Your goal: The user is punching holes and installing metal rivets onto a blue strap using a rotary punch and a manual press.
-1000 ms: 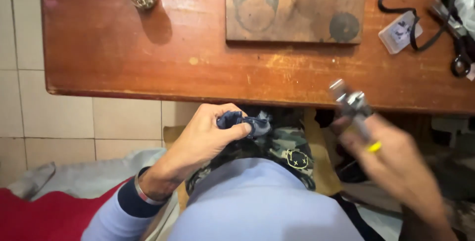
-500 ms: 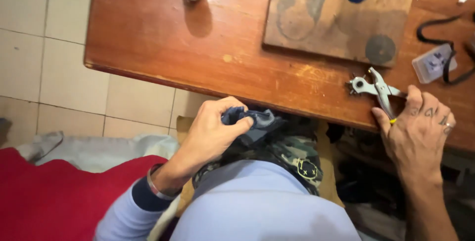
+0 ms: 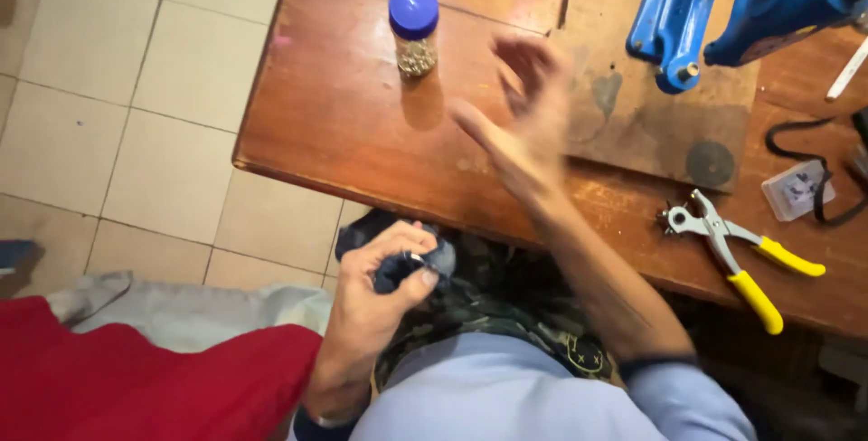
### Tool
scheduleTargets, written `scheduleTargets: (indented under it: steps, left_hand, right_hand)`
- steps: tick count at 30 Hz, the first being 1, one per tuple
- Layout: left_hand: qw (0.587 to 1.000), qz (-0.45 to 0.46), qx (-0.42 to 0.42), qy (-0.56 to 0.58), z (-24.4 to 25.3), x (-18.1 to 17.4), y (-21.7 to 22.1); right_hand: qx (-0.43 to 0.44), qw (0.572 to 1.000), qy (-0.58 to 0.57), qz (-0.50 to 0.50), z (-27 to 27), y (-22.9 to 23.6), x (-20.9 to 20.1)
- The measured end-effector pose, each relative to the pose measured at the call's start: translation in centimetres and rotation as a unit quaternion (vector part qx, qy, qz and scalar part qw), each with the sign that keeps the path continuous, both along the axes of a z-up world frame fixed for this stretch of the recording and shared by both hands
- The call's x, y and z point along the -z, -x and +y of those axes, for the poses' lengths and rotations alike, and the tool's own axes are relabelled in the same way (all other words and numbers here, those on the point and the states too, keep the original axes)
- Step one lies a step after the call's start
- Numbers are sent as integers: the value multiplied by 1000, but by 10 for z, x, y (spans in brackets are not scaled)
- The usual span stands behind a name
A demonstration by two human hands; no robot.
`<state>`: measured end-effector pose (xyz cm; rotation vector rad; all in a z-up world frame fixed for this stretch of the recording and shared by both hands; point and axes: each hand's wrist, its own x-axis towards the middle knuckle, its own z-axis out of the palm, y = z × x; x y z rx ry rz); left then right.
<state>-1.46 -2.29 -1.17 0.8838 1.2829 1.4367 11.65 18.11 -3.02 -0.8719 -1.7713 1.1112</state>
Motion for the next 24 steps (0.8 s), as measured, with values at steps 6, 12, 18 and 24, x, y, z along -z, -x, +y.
scheduleTargets:
  steps: [6,12,18,24]
  left_hand:
    - [999,-41,-1,-20,-18,7,4]
    - [999,-43,1,-4,-28,23,4]
    - [998,-61,34,-9,-7,19,-3]
    - [996,-47,73,-27,0,7,-8]
  right_hand:
    - [50,988,-44,136,48,124,59]
    - [91,975,79,187,47,99,41]
    - [67,981,-171,69,49,51,32]
    - [18,979,-156,126,39,45,31]
